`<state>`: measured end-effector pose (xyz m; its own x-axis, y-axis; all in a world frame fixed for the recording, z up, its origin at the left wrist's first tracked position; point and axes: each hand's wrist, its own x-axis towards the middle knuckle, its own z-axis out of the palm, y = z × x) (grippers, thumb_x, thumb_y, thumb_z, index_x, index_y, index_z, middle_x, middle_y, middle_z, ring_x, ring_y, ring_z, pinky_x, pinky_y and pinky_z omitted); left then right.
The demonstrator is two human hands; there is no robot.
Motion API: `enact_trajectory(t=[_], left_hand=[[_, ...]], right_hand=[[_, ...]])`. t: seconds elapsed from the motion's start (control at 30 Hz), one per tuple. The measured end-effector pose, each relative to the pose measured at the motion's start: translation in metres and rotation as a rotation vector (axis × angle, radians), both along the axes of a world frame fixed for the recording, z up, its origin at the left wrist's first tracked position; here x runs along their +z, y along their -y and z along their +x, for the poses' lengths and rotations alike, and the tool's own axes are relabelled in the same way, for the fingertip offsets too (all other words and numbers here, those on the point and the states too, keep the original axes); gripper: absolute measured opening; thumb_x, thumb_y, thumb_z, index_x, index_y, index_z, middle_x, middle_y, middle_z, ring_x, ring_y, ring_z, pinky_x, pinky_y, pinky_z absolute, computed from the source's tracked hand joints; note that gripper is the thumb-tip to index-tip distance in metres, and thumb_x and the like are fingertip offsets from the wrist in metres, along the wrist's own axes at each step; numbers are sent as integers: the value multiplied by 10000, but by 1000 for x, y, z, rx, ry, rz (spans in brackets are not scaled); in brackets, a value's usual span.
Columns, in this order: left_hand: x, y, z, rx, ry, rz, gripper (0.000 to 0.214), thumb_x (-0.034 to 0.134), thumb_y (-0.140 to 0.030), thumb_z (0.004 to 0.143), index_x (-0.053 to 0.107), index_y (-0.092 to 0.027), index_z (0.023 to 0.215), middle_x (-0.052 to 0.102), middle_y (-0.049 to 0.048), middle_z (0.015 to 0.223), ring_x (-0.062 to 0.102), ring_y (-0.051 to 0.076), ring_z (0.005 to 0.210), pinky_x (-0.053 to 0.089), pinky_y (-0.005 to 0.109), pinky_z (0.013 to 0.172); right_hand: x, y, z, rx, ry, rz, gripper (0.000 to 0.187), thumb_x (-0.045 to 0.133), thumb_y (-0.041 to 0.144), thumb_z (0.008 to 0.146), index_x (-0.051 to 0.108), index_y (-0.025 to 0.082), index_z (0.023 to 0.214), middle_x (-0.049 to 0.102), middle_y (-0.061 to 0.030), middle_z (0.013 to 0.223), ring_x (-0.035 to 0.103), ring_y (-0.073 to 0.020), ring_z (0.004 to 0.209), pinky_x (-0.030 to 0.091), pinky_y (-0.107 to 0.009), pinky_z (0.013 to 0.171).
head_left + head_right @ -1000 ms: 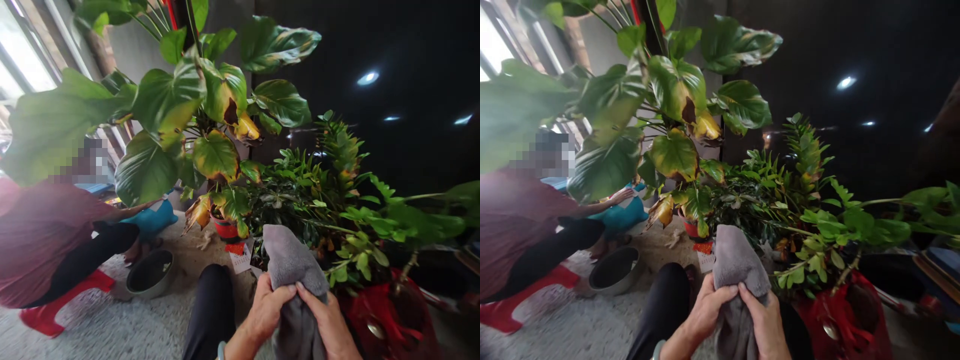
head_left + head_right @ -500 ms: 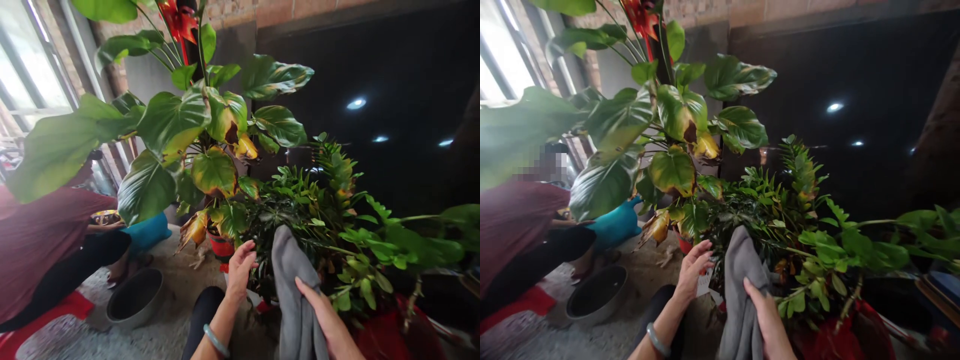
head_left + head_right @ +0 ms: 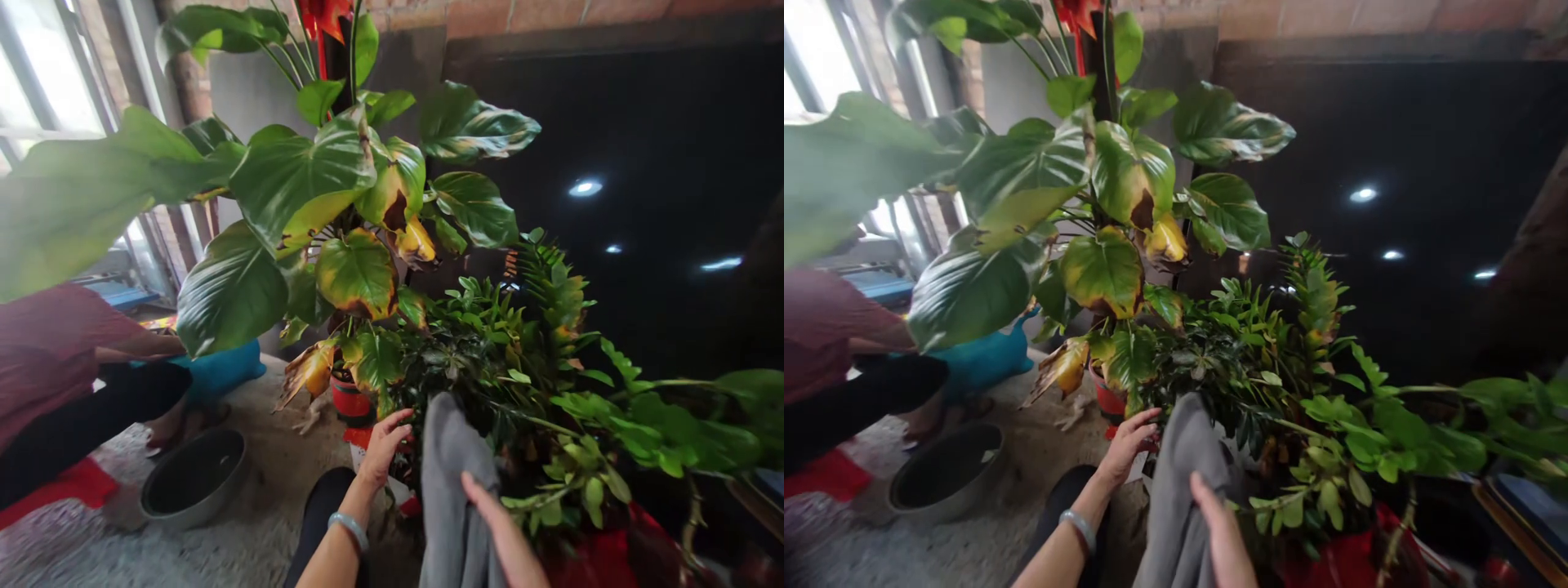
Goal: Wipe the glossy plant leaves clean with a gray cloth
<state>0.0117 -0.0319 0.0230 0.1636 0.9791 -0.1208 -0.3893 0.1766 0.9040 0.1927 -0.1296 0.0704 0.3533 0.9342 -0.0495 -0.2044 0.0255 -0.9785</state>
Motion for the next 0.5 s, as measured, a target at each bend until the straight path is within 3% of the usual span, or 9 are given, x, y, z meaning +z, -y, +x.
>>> enact_trajectory(t=[0.07,0.13,0.23,0.33,0.4,0.5], left_hand=[[1,2,-2,-61,45,19,392,758,-321,547,731,-145,897,599,-11,569,544,150,585,408,254,577],[0,4,-4,-111,67,16,405,772,-321,547,731,-147,911,601,-12,555,551,145,570,412,248,566],[-2,8,-5,-163,60,-25,474,807,-322,527,722,-134,953,598,-12,526,542,126,522,424,241,540],[-4,9,-1,-177,56,-31,501,824,-318,525,714,-122,973,617,0,530,542,117,496,434,235,528],[-5,8,2,-174,58,-41,508,832,-310,511,715,-123,968,622,-3,525,543,117,486,439,233,519],[-12,8,0,-156,79,-73,463,832,-289,497,728,-137,922,616,-18,509,548,124,479,441,230,509]], right_hand=[[-5,14,-3,-13,17,-25,319,605,346,866,585,246,1168,599,-75,1215,601,-261,1027,544,-443,793],[1,23,5,-32,20,-33,311,627,368,842,605,294,1143,632,-51,1197,606,-270,1035,550,-429,786],[30,18,28,-103,2,-38,382,630,511,774,660,335,1112,750,-13,1033,655,-311,1001,555,-435,790],[52,1,34,-216,-90,-75,498,586,612,723,721,242,1027,785,-72,846,695,-347,920,540,-494,816],[46,-5,20,-176,-146,-157,492,613,624,669,752,213,902,781,-96,762,698,-365,910,537,-516,818],[13,6,-22,70,-131,-283,432,686,588,616,757,218,828,778,-88,753,688,-361,958,535,-498,839]])
